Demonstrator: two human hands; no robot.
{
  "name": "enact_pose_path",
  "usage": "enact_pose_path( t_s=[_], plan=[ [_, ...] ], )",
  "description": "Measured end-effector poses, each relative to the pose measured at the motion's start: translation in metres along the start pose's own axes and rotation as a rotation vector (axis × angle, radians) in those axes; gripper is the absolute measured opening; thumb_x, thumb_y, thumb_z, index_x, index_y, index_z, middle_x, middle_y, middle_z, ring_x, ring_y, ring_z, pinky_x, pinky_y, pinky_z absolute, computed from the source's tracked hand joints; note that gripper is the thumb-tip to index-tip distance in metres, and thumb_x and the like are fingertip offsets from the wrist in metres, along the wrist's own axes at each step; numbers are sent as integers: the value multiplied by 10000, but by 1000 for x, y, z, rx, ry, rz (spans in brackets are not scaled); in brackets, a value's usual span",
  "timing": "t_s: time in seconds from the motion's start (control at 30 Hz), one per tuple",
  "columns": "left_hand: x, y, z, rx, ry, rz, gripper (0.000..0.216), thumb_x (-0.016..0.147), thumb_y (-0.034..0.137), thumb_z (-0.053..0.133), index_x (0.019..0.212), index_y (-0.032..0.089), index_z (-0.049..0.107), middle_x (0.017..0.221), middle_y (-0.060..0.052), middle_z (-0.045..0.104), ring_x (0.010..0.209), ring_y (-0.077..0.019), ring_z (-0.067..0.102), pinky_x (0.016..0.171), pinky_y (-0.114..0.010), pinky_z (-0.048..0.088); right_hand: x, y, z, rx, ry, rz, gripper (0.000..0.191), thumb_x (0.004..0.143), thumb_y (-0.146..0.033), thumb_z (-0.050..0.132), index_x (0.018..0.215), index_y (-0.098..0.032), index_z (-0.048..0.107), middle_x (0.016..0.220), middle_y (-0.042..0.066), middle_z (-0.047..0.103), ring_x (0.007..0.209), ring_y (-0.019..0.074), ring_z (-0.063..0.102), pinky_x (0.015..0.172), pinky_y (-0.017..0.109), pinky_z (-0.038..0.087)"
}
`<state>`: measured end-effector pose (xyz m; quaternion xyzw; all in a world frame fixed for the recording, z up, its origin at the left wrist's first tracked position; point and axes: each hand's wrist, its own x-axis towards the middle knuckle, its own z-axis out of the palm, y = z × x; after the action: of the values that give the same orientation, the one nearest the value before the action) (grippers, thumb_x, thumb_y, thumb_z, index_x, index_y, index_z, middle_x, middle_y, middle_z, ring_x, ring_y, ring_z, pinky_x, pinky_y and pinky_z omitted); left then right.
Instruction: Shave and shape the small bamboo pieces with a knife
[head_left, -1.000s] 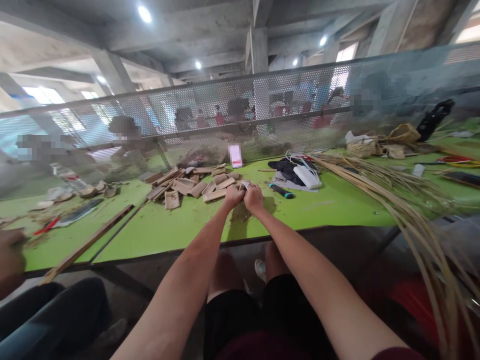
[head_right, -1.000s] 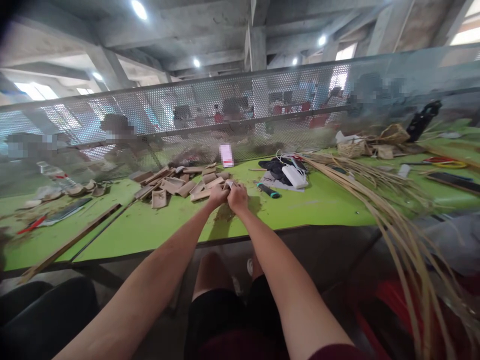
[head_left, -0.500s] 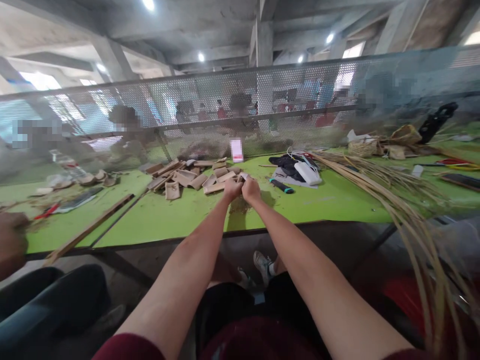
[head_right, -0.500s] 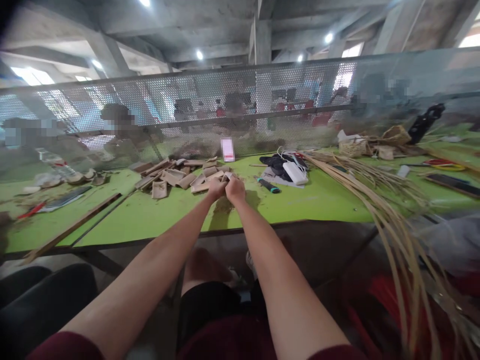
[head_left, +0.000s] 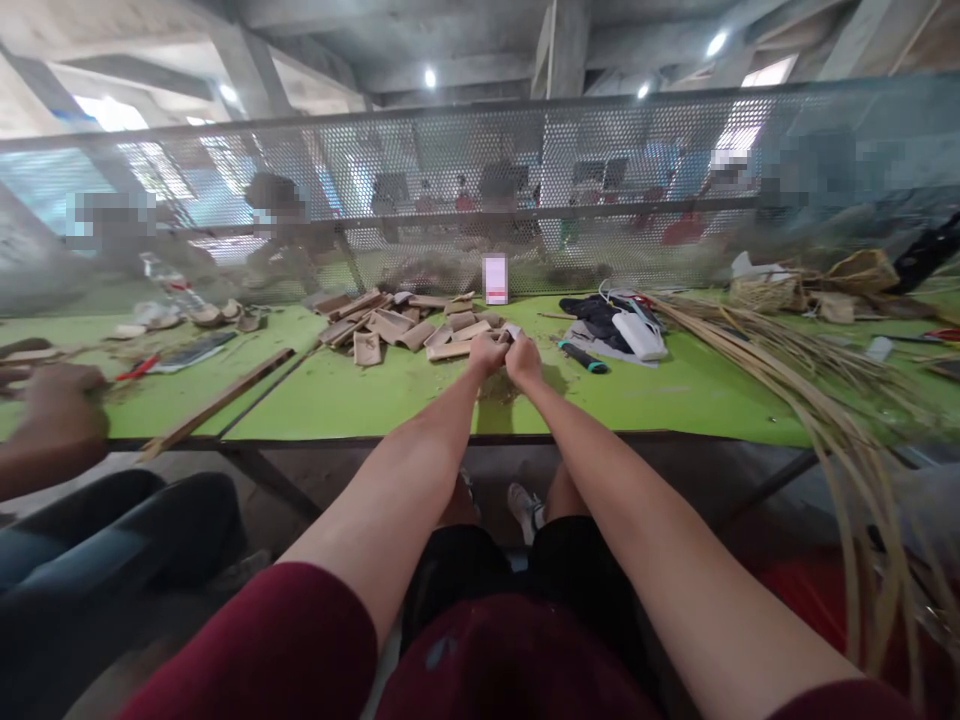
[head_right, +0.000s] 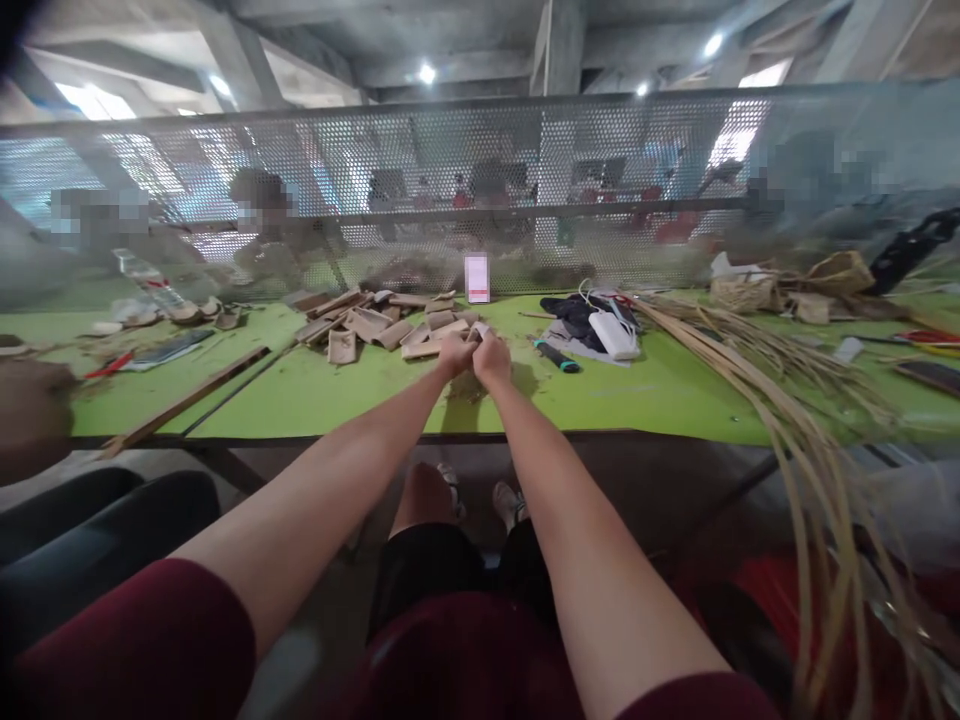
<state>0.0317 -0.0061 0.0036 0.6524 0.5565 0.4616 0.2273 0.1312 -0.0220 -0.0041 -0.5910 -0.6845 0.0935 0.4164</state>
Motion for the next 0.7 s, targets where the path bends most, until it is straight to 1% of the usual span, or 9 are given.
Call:
enact_pose_path(
  t_s=[0.07,0.2,0.33,0.43,0.53,0.63,0.7],
  plan=[
    [2,-1,0,18,-7,9,348,833,331,571,736,49,750,568,-54,616,634,-193,572,582,-254,362,0,0,0,7,0,-6,444,935,-159,361,1295,-179,619,1130,86,715,1065,236,616,968,318,428],
    [7,-3,1,59,-25,21,348,830,342,589,770,48,765,579,-65,637,646,-210,596,590,-259,372,0,1,-1,20,5,3,429,930,-172,378,1281,-185,624,1133,86,713,1048,238,615,957,319,430],
    [9,-3,2,104,-26,3,360,843,358,597,816,44,771,626,-99,674,663,-225,615,593,-267,377,0,2,0,37,-1,26,411,935,-204,409,1290,-211,615,1102,74,717,1032,245,618,939,328,442],
    [9,0,0,132,-25,-2,368,855,372,590,818,52,768,662,-116,696,679,-227,620,607,-268,397,1,3,2,40,-3,53,403,943,-219,395,1275,-206,622,1079,76,715,1033,251,621,931,331,449],
    [8,4,-1,150,-14,2,341,850,361,600,882,65,766,741,-122,724,741,-234,637,635,-263,422,2,5,4,34,1,68,406,947,-224,370,1257,-191,631,1085,90,708,1045,261,618,931,341,452],
    [7,7,-2,156,-3,11,322,842,338,610,966,80,757,840,-125,745,805,-238,652,670,-263,445,3,6,5,27,-2,71,416,950,-234,365,1278,-197,619,1105,95,702,1059,261,611,937,347,451],
    [7,7,-2,156,0,16,320,842,332,609,979,82,755,869,-127,748,820,-239,658,687,-266,458,4,7,6,26,-11,71,424,956,-248,361,1300,-202,605,1122,96,699,1066,258,605,946,348,447]
  ],
)
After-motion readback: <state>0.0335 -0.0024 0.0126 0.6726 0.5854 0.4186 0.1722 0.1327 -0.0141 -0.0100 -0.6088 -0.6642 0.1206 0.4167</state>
